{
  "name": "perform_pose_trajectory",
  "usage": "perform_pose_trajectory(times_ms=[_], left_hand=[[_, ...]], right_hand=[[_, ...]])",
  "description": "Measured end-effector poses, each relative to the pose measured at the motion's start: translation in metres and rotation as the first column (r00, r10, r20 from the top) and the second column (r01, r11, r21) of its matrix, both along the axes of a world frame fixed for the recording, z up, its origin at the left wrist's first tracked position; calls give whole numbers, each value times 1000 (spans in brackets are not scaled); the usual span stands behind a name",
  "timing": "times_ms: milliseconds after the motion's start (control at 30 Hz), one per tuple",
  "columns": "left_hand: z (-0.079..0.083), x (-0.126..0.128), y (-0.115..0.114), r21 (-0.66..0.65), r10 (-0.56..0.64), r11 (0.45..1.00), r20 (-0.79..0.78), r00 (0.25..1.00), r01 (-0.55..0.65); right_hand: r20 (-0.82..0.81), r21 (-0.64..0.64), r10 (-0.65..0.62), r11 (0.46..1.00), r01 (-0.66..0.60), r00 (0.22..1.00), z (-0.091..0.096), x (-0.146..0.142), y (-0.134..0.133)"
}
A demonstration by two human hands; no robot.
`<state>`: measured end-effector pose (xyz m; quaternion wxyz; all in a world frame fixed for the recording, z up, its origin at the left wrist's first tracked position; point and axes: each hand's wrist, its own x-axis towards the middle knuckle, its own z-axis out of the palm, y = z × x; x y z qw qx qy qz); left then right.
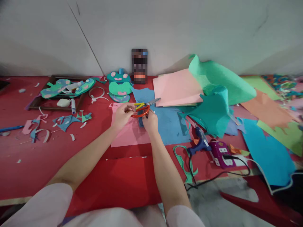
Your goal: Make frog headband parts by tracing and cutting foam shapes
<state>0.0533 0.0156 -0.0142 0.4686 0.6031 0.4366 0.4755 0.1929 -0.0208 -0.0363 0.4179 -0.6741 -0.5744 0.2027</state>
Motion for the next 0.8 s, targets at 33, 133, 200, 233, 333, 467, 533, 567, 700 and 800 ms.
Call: perform_pose_trajectory(times_ms=[33, 133, 200, 233, 333, 467, 533, 567, 700, 800], left_hand=[[-2, 1, -1, 34, 20, 999, -22, 1000, -19], [-9, 3, -4, 168, 49, 985, -75, 996, -36], [-12, 4, -6, 235, 22, 972, -93, 995, 0], [-13, 4, -7, 253, 11, 967, -100, 995, 15], [-13, 3, -8, 275, -3, 961, -120, 993, 36], [-12, 4, -9, 239, -79, 965, -119, 990, 106], [-13, 6, -12, 207, -145, 964, -120, 982, 168], [-14, 8, -14, 204, -174, 959, -124, 977, 197], [-15, 11, -18, 252, -215, 936, -150, 965, 247], [-15, 9, -18, 260, -226, 927, -191, 955, 271]], right_hand=[[-3, -11, -14, 1000, 14, 1000, 1, -1, 0], [-23, -31, -46, 998, 46, 999, 4, -2, -1], [-47, -28, -49, 998, 48, 998, 5, -2, -2], [-58, -23, -51, 999, 49, 997, 6, -3, -2], [-91, -17, -75, 997, 74, 993, 4, -3, -4], [-209, 2, -130, 991, 134, 969, 0, -3, -4], [-320, 41, -115, 990, 135, 940, -1, -3, -3], [-379, 59, -100, 990, 132, 920, 0, -4, -3], [-568, 67, -63, 990, 122, 821, 2, -5, -1], [-645, 65, -51, 990, 121, 762, 5, -8, 0]])
